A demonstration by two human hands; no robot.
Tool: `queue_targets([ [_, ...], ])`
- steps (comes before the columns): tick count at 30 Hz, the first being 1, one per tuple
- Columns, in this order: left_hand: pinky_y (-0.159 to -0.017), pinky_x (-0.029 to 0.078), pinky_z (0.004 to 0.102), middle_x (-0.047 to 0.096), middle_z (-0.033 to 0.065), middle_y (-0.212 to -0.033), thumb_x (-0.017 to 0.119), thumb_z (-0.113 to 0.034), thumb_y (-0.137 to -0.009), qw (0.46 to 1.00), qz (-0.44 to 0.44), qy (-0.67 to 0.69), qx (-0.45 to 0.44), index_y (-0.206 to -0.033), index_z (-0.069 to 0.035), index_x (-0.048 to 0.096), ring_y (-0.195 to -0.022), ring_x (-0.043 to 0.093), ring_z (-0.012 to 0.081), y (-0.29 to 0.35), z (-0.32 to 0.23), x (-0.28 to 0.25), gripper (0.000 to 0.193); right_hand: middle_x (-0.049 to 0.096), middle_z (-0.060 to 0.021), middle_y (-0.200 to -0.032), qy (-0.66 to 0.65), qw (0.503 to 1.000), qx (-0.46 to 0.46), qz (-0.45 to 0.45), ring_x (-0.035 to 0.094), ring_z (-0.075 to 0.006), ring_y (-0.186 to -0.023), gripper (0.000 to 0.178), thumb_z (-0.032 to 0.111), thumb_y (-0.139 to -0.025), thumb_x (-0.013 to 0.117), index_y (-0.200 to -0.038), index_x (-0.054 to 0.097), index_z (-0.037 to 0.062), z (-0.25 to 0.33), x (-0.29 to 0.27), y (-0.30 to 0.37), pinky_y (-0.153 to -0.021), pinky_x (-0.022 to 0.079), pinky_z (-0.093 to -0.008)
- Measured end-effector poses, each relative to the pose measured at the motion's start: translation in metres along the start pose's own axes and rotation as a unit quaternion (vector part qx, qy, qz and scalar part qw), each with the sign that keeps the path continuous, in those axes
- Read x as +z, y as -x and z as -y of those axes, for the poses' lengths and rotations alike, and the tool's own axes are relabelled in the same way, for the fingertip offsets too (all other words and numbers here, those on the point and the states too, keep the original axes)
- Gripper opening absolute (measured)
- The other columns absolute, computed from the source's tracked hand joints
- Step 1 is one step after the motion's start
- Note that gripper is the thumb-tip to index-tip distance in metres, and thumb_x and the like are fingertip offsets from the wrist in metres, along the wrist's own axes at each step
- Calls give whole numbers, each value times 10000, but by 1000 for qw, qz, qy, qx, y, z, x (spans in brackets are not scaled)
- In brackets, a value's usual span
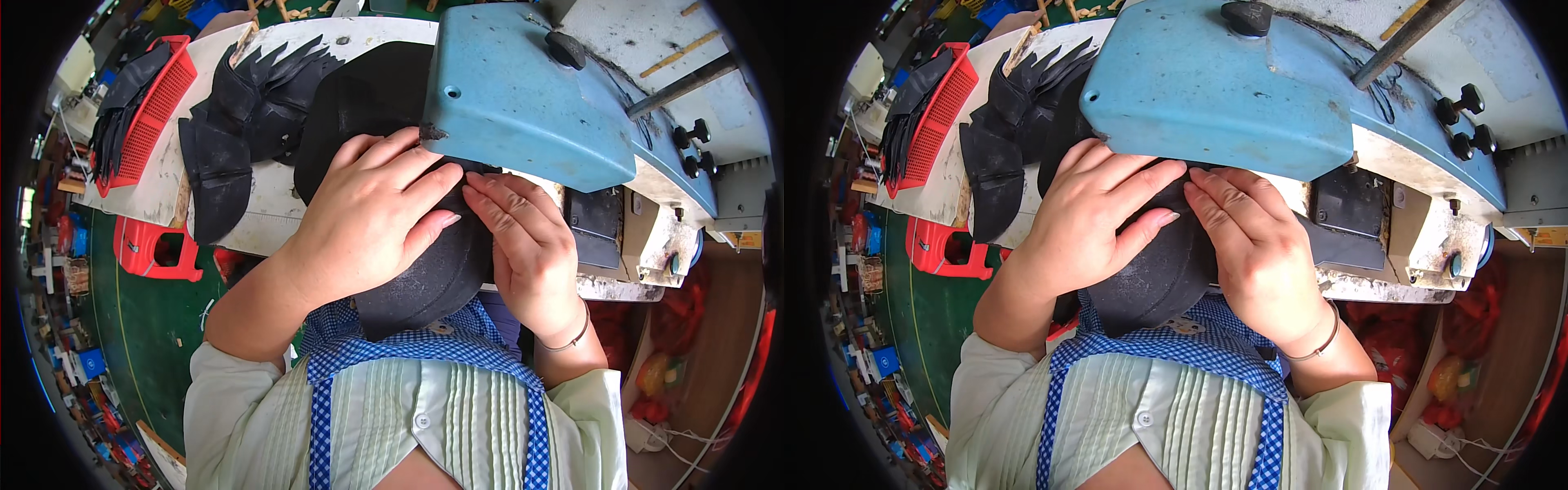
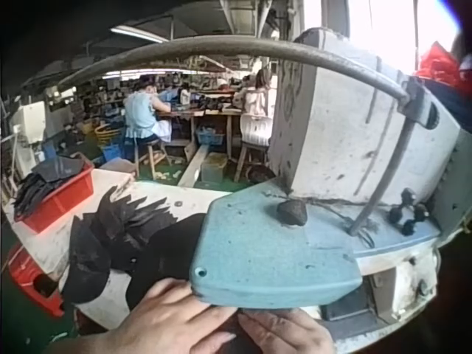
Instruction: Stitching together black material components using an industrial sewing machine to manufacture shoes.
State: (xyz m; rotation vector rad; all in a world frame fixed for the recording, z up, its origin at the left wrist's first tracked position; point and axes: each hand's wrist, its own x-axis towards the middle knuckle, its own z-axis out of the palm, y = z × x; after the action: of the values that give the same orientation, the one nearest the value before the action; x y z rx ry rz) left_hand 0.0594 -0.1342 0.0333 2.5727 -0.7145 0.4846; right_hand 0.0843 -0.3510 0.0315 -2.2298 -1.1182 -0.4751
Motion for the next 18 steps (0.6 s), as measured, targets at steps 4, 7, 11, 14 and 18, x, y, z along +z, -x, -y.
queue_targets([
  [4, -1001, 429, 456, 665, 93, -1214, 737, -254, -890, 1000, -6, -13, 11, -1210, -75, 686, -1160, 591, 318, -6, 6, 1, 370, 722, -171, -1174, 17, 1000, -6, 0, 687, -348, -1035, 405, -98, -735, 647, -1126, 737, -42, 0, 0, 3, -912, 570, -417],
  [7, -1009, 428, 460, 664, 91, -1205, 750, -229, -875, 1000, -11, -8, 7, -1144, -74, 699, -1237, 576, 305, -9, 8, 3, 314, 715, -183, -1130, 43, 998, -32, -17, 671, -321, -1003, 457, 28, -643, 646, -1077, 729, -88, -1, 2, 7, -880, 572, -403],
  [11, -974, 473, 439, 671, 84, -1148, 766, -189, -854, 999, -26, 14, 29, -1090, -75, 721, -1152, 623, 297, -9, 14, 5, 266, 716, -172, -1128, 46, 998, -39, -21, 663, -303, -981, 453, 37, -634, 641, -1061, 729, -86, -2, 4, 8, -848, 567, -394],
  [14, -968, 494, 431, 671, 88, -1134, 770, -189, -847, 998, -22, 30, 52, -1086, -68, 721, -1108, 646, 302, -13, 19, 4, 273, 717, -169, -1128, 47, 998, -34, -18, 658, -303, -981, 453, 38, -634, 641, -1061, 730, -85, -2, 4, 8, -847, 565, -393],
  [18, -1005, 488, 437, 667, 113, -1148, 772, -220, -847, 999, 2, 2, 44, -1120, -40, 703, -1135, 643, 315, -13, 12, 0, 334, 716, -168, -1131, 53, 998, -34, -17, 652, -303, -975, 465, 38, -635, 644, -1075, 731, -84, -1, 4, 7, -849, 564, -395],
])
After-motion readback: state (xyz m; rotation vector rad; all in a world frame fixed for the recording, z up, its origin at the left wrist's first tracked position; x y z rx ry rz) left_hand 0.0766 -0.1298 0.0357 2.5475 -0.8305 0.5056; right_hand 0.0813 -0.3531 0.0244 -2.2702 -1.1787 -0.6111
